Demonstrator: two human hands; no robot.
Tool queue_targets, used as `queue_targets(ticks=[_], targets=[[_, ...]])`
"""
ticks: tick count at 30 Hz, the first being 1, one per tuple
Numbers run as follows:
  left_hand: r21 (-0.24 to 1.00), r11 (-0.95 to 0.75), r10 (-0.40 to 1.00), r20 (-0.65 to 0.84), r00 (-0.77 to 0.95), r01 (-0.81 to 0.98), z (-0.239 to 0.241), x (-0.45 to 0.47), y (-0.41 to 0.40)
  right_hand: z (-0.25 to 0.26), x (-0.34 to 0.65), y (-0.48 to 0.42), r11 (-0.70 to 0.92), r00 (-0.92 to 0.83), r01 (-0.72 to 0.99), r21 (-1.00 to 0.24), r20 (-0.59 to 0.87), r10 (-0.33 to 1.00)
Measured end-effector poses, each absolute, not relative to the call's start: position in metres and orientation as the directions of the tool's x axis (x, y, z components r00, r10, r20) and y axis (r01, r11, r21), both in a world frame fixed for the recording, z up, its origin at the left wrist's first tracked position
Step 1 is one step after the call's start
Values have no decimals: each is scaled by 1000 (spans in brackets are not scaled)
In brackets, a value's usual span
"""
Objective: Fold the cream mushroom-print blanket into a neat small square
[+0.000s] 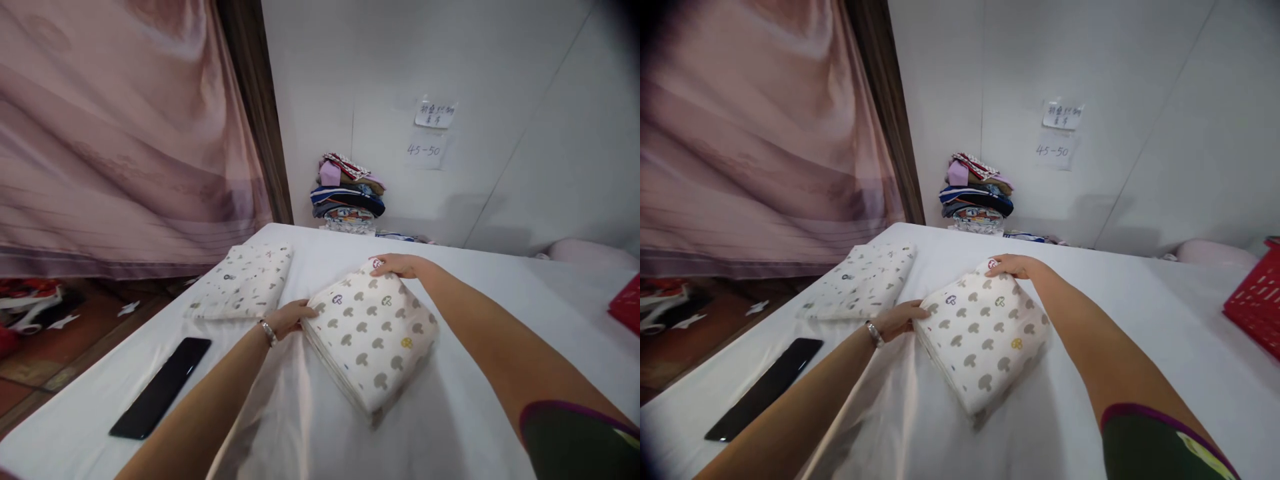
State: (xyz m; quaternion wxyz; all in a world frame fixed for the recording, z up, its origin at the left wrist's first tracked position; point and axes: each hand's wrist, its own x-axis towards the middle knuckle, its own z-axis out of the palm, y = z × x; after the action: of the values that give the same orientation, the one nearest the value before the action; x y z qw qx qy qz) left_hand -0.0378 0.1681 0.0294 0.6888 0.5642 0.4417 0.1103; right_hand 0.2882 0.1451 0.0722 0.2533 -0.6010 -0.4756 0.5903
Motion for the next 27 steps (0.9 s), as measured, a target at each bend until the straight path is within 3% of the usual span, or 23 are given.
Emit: queue_targets(ticks=[6,10,13,16,19,21,23,27], targets=[[880,205,582,-461,670,428,65,-36,164,122,287,121,-197,-88,468,-862,-267,960],[874,-134,720,-238,652,467,128,-21,175,173,295,105,6,-61,565,-825,-35,998],[644,-503,786,65,614,576,190,-9,179,217,303,86,168,0,696,-698,234,972],[344,-722,691,391,608,600,224,-3,167,237,306,55,270,2,850,-451,516,856],[90,-851,462,596,657,517,197,-7,146,202,306,18,286,-77,942,-175,717,693],[0,-894,358,600,715,447,146,-13,132,148,303,-7,294,-173,955,-31,748,641],[-12,-925,316,533,785,381,85,-20,116,83,297,-32,285,-191,958,-18,701,687],[73,-956,290,377,880,284,-6,-31,82,-17,276,-78,285,-162,943,-175,506,847]])
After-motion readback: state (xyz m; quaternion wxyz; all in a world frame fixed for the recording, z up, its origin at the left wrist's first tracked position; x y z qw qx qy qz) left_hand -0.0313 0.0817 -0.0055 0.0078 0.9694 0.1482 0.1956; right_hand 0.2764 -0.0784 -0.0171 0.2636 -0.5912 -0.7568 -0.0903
